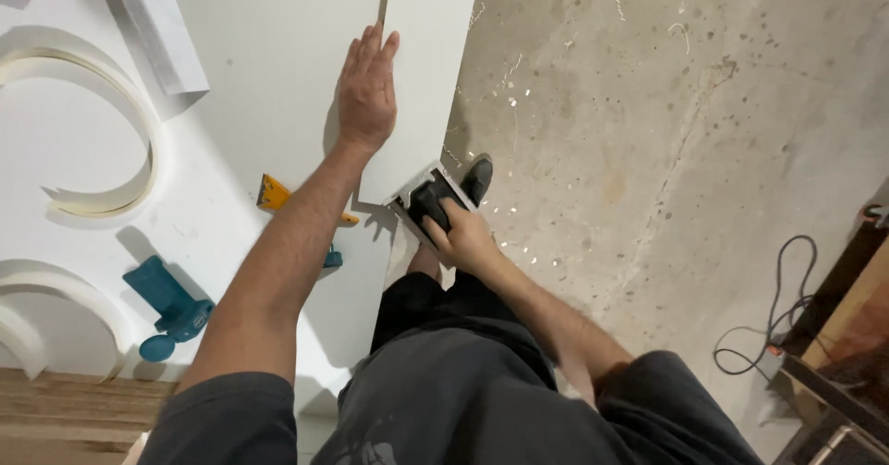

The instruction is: Applying and finishing edge banding on wooden boards using an iron, sander, and trimming tools.

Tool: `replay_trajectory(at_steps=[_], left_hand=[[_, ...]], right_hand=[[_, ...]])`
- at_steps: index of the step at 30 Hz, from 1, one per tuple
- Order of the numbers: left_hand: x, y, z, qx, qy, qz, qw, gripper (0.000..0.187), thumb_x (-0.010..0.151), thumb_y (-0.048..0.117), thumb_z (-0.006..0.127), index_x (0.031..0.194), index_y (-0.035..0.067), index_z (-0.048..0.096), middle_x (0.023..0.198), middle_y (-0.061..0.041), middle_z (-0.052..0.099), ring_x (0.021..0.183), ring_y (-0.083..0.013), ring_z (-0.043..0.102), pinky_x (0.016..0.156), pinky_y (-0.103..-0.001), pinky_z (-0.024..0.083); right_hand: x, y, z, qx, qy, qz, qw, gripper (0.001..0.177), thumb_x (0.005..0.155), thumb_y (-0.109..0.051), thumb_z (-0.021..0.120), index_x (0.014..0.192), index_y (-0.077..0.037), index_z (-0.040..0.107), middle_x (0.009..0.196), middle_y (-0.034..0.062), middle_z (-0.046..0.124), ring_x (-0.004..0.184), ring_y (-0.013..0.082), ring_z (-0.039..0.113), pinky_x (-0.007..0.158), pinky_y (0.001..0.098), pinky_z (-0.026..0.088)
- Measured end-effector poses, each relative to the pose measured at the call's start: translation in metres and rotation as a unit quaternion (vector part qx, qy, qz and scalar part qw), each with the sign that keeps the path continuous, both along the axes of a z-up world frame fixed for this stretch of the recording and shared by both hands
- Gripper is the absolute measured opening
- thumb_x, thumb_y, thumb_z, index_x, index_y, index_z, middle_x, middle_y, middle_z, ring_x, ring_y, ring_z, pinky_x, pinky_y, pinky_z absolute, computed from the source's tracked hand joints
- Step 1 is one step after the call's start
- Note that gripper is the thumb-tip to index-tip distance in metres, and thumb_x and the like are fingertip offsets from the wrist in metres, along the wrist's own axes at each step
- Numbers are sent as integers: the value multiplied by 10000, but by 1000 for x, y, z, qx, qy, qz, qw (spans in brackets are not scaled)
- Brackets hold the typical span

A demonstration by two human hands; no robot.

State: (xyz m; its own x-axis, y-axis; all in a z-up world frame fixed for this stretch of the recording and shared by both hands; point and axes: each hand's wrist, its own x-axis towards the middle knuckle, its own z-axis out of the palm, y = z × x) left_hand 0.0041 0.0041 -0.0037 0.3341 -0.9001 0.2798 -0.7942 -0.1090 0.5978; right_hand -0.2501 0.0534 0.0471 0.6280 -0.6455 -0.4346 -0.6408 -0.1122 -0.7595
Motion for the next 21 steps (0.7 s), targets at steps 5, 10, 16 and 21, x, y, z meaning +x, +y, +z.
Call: replay_trajectory(at_steps=[5, 10, 16, 21], left_hand=[[2, -3, -1, -4, -19, -7, 1000, 455, 1069, -24, 391, 1494, 50, 535, 1544, -199, 505, 1470, -337, 453, 1270, -478, 311], [1, -1, 3, 6, -12, -2, 1000, 416, 1094, 4, 452, 1497, 78, 522, 1540, -197, 513, 1471, -331, 459, 1273, -459, 323], [2, -1, -4, -9, 17, 4, 1000, 450, 1059, -52, 407, 1472, 62, 544, 1508, -179, 559, 1452, -316, 479, 1270, -452, 315], [2, -1, -2, 13, 15, 13, 1000, 449, 1061, -22, 412, 1487, 65, 524, 1536, -171, 523, 1470, -319, 448, 1272, -474, 307]], right_hand=[[39, -147, -49, 21, 67, -27, 997, 378, 972, -415, 494, 1172, -130, 641, 1033, 180, 739, 906, 362, 710, 759, 493, 551], [96, -260, -48, -73, 65, -81, 992, 444, 969, -514, 437, 941, -131, 658, 784, 72, 699, 691, 252, 665, 581, 447, 497], [94, -268, -26, -75, 80, -127, 986, 528, 959, -591, 432, 1135, -134, 631, 930, 97, 723, 842, 284, 689, 715, 465, 523], [-9, 7, -11, 81, 99, 16, 992, 341, 977, -440, 510, 1087, -122, 564, 967, 178, 658, 853, 335, 618, 751, 491, 484]])
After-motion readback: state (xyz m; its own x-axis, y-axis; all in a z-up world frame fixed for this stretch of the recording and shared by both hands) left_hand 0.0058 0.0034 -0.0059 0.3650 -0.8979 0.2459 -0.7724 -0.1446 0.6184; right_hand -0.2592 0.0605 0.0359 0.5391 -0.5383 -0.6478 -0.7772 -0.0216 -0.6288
